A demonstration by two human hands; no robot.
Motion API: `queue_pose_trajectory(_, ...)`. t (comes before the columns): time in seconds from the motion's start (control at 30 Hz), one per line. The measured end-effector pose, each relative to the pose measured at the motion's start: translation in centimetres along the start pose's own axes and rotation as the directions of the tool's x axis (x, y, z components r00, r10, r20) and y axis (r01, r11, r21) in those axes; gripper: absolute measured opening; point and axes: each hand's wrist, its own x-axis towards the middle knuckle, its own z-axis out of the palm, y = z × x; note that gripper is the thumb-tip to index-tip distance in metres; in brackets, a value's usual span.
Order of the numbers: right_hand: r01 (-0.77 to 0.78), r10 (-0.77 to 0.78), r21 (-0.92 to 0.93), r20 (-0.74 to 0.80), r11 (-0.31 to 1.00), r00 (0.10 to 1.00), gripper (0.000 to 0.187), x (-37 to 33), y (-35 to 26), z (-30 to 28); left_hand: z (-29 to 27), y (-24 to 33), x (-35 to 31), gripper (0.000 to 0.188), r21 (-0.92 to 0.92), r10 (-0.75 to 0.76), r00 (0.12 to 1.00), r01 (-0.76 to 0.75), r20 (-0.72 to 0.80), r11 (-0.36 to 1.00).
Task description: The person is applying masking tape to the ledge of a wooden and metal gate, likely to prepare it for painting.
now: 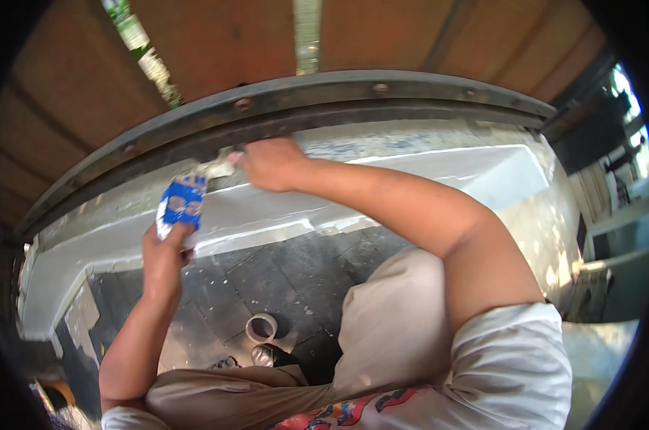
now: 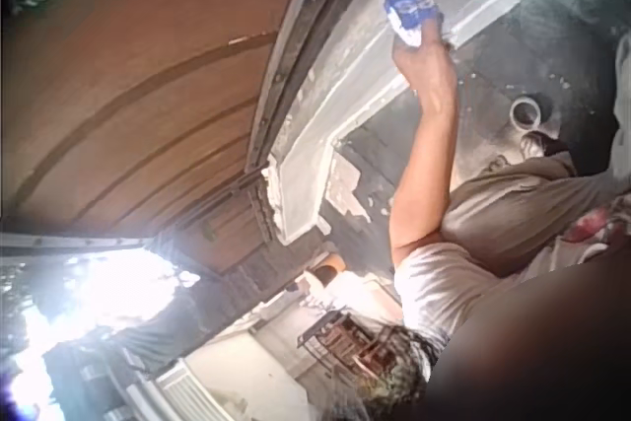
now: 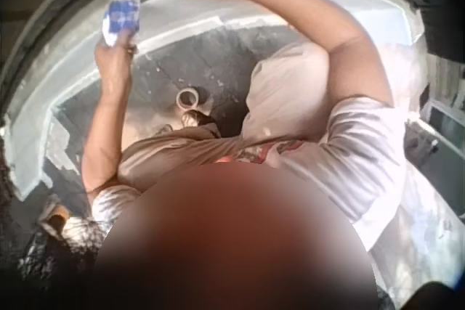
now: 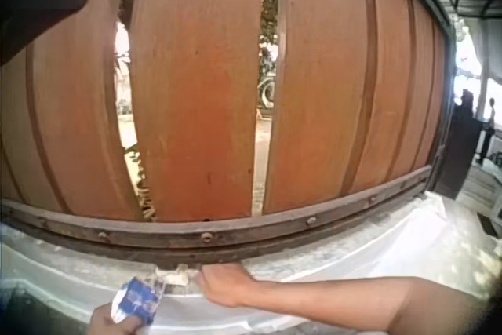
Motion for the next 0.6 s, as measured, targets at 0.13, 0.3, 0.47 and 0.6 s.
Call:
queue_pose_trajectory(0.13, 0.172, -0.178, -0.047, -0.203, 0.984, 0.963, 0.063, -5.0, -1.6, 0.2, -5.4, -2.3, 1.8, 0.027, 0.405, -0.052, 0.793, -0.252, 0.607, 0.879)
queue_pose_trajectory(0.3, 0.506, -0.525, 0.204, 0.044, 0.838, 0.850, 0.054, -8.5, -0.6, 0.4, -12.8, -18.3, 3.4, 0.041, 0.763, -0.297, 0.785, -0.313, 0.543, 0.566)
queue_pose_trajectory(0.47, 0.057, -0.230, 0.327, 0.521, 0.943, 0.822, 0.043, -12.2, 1.7, -2.9, -20.4, -32.9, -0.4, 0.071, 0.674, -0.147, 0.966, 0.255, -0.214, 0.693)
queue_pose_trajectory(0.6, -0.056, -0.061, 0.176, 0.593, 0.983, 0.803, 0.043, -10.7, 3.7, -0.5, -15.9, -33.7, -5.4, 0.088, 0.901, 0.496, 0.771, 0.231, -0.400, 0.367)
